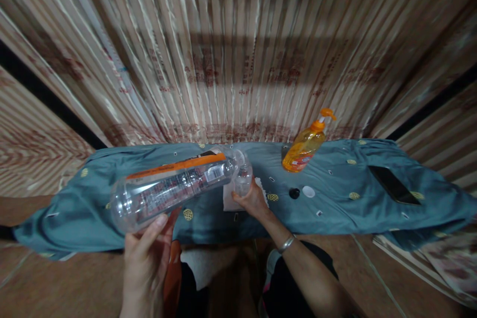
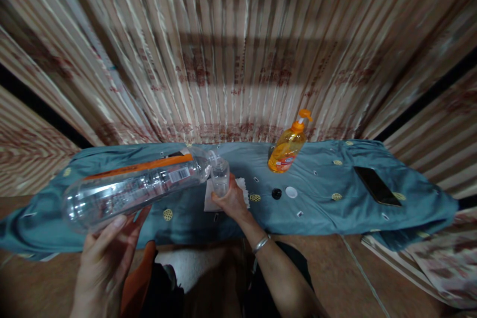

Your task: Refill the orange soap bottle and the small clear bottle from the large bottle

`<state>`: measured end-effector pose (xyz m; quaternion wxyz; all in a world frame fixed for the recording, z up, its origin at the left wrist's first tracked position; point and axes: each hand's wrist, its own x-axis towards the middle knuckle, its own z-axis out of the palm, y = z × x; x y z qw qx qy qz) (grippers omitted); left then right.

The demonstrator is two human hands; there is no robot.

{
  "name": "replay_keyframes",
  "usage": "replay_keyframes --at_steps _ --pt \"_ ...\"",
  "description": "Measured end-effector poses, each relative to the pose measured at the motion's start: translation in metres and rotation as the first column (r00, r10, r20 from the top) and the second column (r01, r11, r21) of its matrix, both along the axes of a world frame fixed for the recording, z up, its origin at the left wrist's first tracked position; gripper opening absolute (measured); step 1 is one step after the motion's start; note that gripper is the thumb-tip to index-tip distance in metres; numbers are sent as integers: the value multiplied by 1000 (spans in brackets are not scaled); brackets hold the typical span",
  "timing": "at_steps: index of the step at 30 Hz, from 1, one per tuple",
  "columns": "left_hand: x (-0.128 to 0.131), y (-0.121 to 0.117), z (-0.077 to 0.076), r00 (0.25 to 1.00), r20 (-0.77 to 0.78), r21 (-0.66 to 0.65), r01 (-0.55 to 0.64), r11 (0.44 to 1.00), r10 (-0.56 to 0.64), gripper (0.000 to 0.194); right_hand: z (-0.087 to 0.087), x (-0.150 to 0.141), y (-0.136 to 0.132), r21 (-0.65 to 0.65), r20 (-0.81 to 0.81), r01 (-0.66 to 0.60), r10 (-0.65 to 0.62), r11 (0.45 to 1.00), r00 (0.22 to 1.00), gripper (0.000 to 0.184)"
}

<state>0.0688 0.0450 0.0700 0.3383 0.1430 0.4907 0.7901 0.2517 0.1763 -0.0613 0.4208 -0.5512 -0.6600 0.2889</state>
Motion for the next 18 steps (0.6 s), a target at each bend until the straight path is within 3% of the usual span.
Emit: replay_keyframes --at_steps 18 --pt "1 1 1 1000 7 1 -7 1000 7 47 6 1 -1 -13 1 -8 8 1000 1000 62"
